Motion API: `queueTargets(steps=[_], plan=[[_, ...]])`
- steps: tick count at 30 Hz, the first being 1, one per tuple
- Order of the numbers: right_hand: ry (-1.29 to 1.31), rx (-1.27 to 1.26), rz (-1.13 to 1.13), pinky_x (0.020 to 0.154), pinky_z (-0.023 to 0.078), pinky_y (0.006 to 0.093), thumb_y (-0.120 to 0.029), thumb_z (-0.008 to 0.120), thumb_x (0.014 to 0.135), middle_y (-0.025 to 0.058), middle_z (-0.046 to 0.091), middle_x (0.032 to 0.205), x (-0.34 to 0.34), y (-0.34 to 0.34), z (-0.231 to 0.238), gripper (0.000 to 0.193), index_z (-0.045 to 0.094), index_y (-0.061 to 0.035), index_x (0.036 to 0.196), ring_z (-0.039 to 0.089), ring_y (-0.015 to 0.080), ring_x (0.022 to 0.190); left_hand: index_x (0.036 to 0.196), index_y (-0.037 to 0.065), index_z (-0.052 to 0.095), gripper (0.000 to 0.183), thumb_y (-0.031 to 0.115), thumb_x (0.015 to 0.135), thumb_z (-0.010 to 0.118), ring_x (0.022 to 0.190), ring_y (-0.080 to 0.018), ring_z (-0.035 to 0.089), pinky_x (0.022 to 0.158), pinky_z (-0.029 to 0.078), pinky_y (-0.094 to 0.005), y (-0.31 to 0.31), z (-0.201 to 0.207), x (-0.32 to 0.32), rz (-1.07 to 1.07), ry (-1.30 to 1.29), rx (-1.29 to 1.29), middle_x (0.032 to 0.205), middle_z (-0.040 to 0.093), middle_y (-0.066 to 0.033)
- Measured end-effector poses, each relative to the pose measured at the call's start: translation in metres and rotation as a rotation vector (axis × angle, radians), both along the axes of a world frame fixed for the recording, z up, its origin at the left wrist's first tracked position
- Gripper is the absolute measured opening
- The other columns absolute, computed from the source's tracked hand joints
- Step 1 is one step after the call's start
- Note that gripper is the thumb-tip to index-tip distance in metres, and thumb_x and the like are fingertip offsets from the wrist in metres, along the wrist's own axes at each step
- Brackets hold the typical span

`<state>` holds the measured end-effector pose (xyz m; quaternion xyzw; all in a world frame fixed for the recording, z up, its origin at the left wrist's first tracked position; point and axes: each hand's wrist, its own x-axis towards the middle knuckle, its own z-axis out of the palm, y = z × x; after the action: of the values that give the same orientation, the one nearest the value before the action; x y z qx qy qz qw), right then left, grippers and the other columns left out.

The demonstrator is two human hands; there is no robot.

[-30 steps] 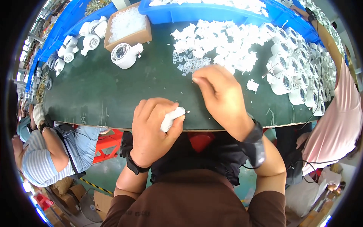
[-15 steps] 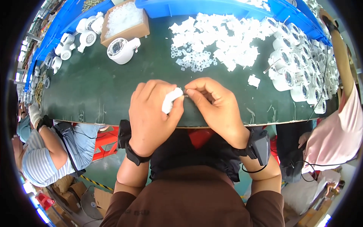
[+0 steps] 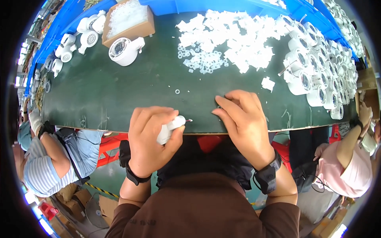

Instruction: The person assembles electronic components by hand, picking up a white plastic housing and a small white ring, fitting the ring onto the housing, and then pressing a white cap onto the assembly before setting it aside.

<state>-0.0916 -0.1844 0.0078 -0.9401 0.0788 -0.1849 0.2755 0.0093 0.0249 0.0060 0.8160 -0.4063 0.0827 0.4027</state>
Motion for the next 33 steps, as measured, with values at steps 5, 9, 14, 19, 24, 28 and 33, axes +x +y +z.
queueTargets(steps=[5, 9, 14, 19, 24, 28, 33], plan=[[-0.013, -0.037, 0.026, 0.08, 0.049, 0.0362, 0.003, 0.075, 0.084, 0.0097, 0.064, 0.101, -0.007, -0.004, 0.0, 0.023, 0.075, -0.0016, 0.107, 0.06, 0.0288, 0.095, 0.104, 0.01, 0.07, 0.032, 0.01, 0.075, 0.081, 0.088, -0.0258, 0.061, 0.076, 0.046, -0.0377, -0.001, -0.001, 0.001, -0.013, -0.012, -0.011, 0.104, 0.068, -0.0022], [0.051, 0.416, -0.003, 0.079, 0.053, 0.0325, 0.006, 0.071, 0.089, 0.0094, 0.069, 0.099, -0.005, -0.003, 0.008, 0.017, 0.074, 0.0007, 0.105, 0.065, 0.0217, 0.09, 0.102, 0.009, 0.069, 0.029, 0.007, 0.075, 0.079, 0.086, -0.0279, 0.06, 0.074, 0.048, -0.0386, -0.01, 0.009, 0.004, -0.056, -0.021, 0.028, 0.1, 0.068, -0.0041], [0.095, 1.009, 0.136, 0.086, 0.055, 0.0278, 0.007, 0.067, 0.094, 0.0097, 0.07, 0.107, 0.008, 0.018, 0.021, 0.017, 0.075, 0.0017, 0.107, 0.068, 0.0155, 0.1, 0.1, 0.007, 0.068, 0.028, 0.006, 0.075, 0.079, 0.085, -0.0306, 0.061, 0.075, 0.049, -0.04, -0.011, 0.01, 0.004, -0.07, -0.004, 0.071, 0.1, 0.068, -0.0073], [0.162, 1.015, 0.223, 0.093, 0.055, 0.0304, 0.006, 0.066, 0.096, 0.0107, 0.068, 0.118, 0.019, 0.025, 0.018, 0.017, 0.075, 0.0007, 0.109, 0.066, 0.017, 0.108, 0.096, 0.009, 0.06, 0.027, 0.009, 0.076, 0.078, 0.085, -0.0281, 0.059, 0.074, 0.047, -0.0404, -0.012, 0.003, 0.006, -0.083, -0.011, 0.014, 0.101, 0.061, -0.005], [0.219, 1.377, 0.19, 0.096, 0.056, 0.0312, 0.003, 0.065, 0.098, 0.0123, 0.07, 0.119, 0.024, 0.027, 0.015, 0.016, 0.074, 0.0013, 0.111, 0.067, 0.0183, 0.11, 0.096, 0.009, 0.058, 0.03, 0.008, 0.075, 0.079, 0.083, -0.029, 0.059, 0.072, 0.047, -0.0404, -0.01, 0.0, 0.005, -0.056, -0.015, -0.034, 0.1, 0.06, -0.0064], [0.186, 1.314, 0.195, 0.099, 0.055, 0.0348, 0.004, 0.064, 0.098, 0.016, 0.07, 0.122, 0.019, 0.024, 0.014, 0.016, 0.073, 0.0027, 0.111, 0.067, 0.0215, 0.113, 0.099, 0.007, 0.059, 0.036, 0.007, 0.072, 0.082, 0.088, -0.0308, 0.062, 0.074, 0.049, -0.0415, -0.008, 0.0, 0.004, -0.052, 0.013, -0.021, 0.101, 0.063, -0.0097], [0.178, 1.237, 0.171, 0.099, 0.055, 0.0351, 0.003, 0.065, 0.098, 0.0167, 0.07, 0.122, 0.018, 0.028, 0.012, 0.017, 0.071, 0.0037, 0.114, 0.066, 0.0207, 0.114, 0.099, 0.007, 0.059, 0.036, 0.006, 0.071, 0.081, 0.088, -0.0306, 0.062, 0.074, 0.049, -0.0412, -0.008, 0.0, 0.004, -0.046, -0.003, -0.005, 0.101, 0.064, -0.0094]])
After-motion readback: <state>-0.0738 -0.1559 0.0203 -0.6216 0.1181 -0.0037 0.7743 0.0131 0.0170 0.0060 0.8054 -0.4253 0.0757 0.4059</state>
